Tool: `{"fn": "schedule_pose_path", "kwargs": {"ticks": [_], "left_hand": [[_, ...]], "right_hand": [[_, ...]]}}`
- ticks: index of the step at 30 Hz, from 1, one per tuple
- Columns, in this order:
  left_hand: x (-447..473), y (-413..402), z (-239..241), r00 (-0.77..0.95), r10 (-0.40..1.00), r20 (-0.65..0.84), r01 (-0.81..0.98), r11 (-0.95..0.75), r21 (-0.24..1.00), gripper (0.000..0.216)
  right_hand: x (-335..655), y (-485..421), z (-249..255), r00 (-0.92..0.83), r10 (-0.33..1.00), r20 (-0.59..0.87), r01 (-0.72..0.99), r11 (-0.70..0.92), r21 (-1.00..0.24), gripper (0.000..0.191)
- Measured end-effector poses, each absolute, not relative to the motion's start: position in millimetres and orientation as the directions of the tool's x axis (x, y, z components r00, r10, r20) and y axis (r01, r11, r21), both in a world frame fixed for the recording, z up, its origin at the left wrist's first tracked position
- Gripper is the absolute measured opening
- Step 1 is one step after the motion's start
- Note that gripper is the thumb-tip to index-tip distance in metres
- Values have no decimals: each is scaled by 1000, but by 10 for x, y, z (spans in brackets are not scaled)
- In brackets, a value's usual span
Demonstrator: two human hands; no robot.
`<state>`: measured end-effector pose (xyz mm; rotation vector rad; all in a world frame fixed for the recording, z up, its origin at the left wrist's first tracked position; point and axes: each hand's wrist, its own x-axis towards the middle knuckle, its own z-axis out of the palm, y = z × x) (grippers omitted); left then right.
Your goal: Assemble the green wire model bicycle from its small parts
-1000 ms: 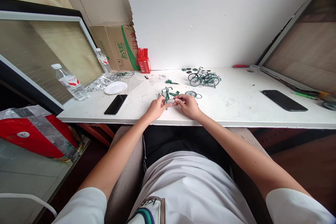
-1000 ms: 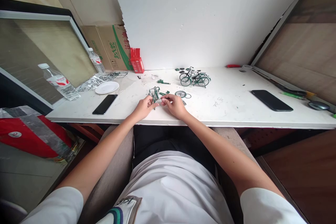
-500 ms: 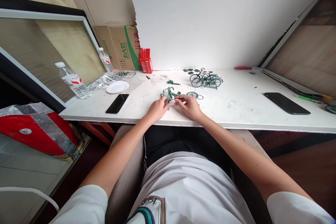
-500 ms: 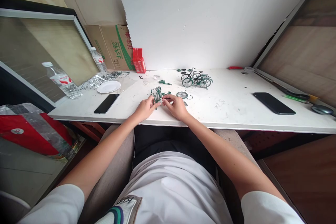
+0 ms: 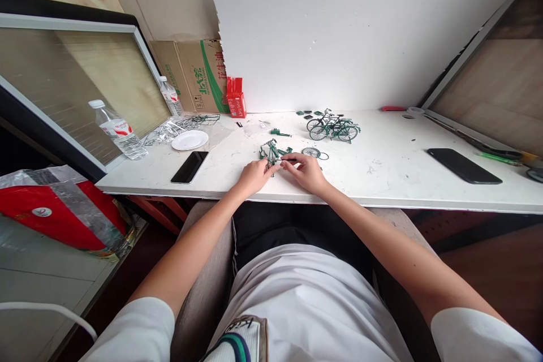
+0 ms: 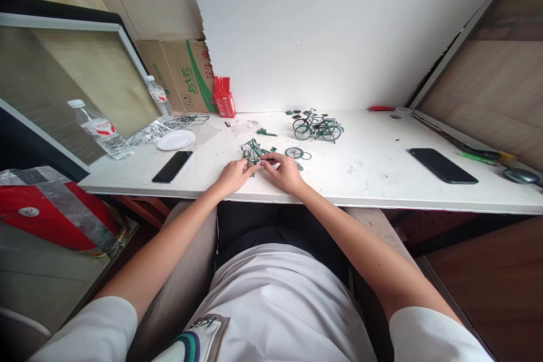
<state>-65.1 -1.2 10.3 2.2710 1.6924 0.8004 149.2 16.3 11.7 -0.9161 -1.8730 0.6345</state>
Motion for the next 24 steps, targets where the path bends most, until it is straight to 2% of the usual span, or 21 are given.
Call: {"fn": "schedule_pose_path", "kwargs": {"ticks": [13,24], "left_hand": [[-635,-35,106,218,930,294,852,-329,408,55],[-626,-33,119,203,941,269,867,-301,398,55]], "right_hand": [[1486,151,135,-266,826,497,336,563,-755,31],[1491,153,127,-282,821,496,319,568,-759,39]]}}
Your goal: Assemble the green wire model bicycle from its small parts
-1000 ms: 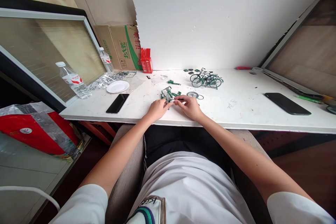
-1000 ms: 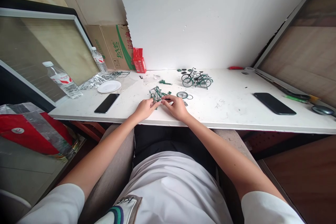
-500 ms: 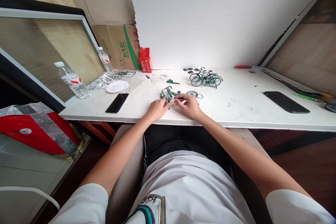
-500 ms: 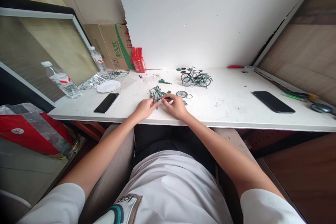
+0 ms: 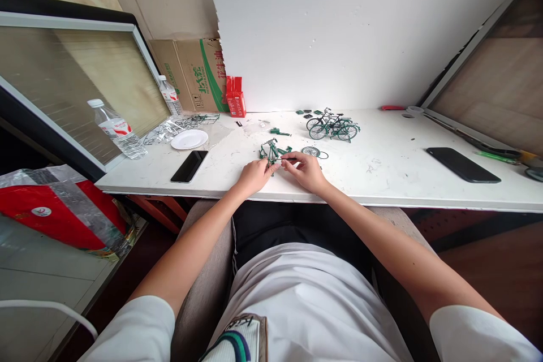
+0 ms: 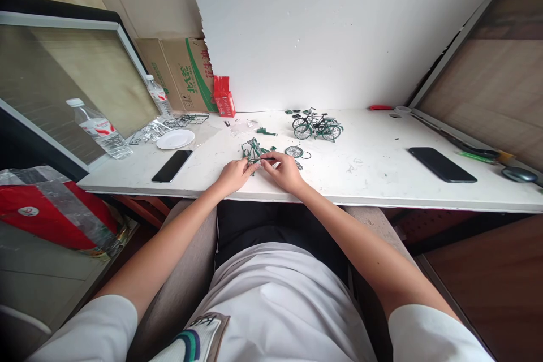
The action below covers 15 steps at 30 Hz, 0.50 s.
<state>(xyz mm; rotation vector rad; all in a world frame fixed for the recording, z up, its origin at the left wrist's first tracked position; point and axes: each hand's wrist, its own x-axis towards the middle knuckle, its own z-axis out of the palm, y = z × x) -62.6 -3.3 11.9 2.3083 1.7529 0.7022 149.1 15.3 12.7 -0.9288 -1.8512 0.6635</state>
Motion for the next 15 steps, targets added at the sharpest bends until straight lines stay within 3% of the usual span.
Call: {"fn": "schedule_pose_path", "kwargs": {"ticks": [15], "left_hand": [[-628,-29,105,213,940,265,882,-302,361,56]], "right_hand": [[1482,84,216,-308,831,463,329,550,-768,50]]}}
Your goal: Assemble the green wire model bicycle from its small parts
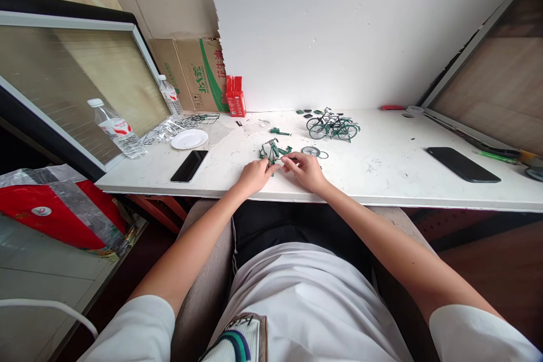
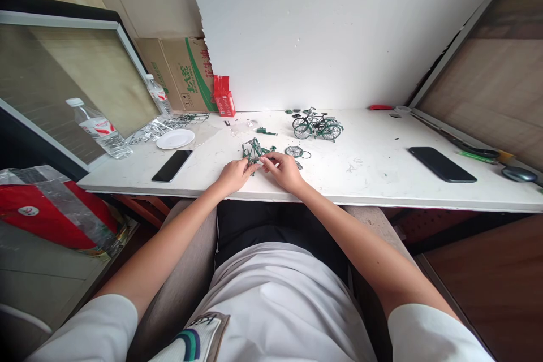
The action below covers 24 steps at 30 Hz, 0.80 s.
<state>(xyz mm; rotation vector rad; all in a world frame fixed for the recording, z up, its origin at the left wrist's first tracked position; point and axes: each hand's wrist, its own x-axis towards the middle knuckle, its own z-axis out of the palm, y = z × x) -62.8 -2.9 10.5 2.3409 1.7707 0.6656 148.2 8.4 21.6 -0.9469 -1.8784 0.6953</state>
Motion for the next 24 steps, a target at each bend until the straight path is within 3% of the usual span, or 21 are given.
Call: {"fn": "schedule_pose_path", "kwargs": {"ticks": [24], "left_hand": [[-621,-44,120,257,928,268,880,-340,333,56]], "right_hand": [[1510,131,157,-303,832,465,372,552,-746,52]]}}
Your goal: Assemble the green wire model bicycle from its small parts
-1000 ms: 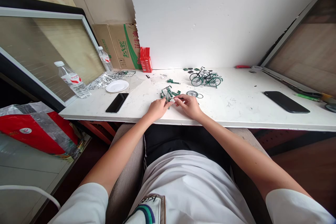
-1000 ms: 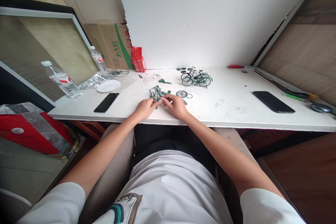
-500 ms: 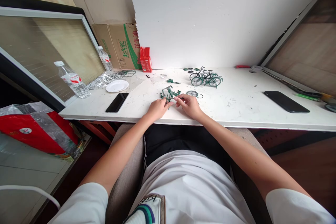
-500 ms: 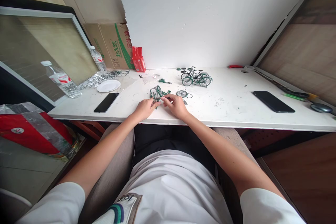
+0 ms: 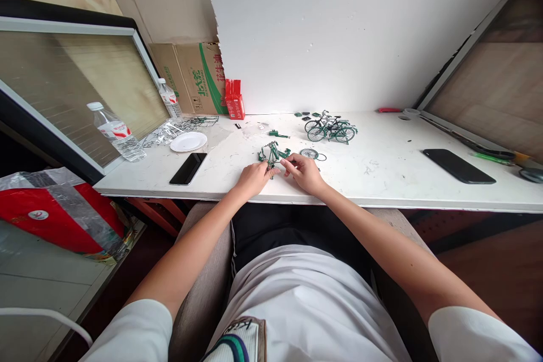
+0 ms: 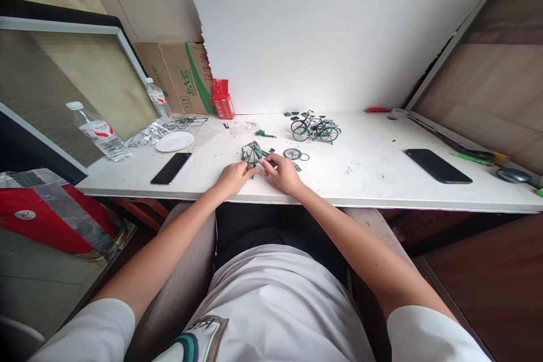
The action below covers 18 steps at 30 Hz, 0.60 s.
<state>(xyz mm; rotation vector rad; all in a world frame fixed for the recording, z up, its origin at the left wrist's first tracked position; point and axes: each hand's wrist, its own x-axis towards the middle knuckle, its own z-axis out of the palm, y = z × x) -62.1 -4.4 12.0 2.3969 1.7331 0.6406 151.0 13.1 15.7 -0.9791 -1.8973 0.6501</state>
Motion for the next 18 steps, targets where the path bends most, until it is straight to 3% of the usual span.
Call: {"fn": "schedule_pose_path", "kwargs": {"ticks": [10,18], "left_hand": [[-601,-57,121,283,919,276,883,-362,299,55],[-597,-66,130,292,917,272,884,-367,289,54]], "right_hand": [[1503,117,141,-318,834,452,412,551,-726,61],[1471,93,161,-367,808,462,462,589,-663,54]]}}
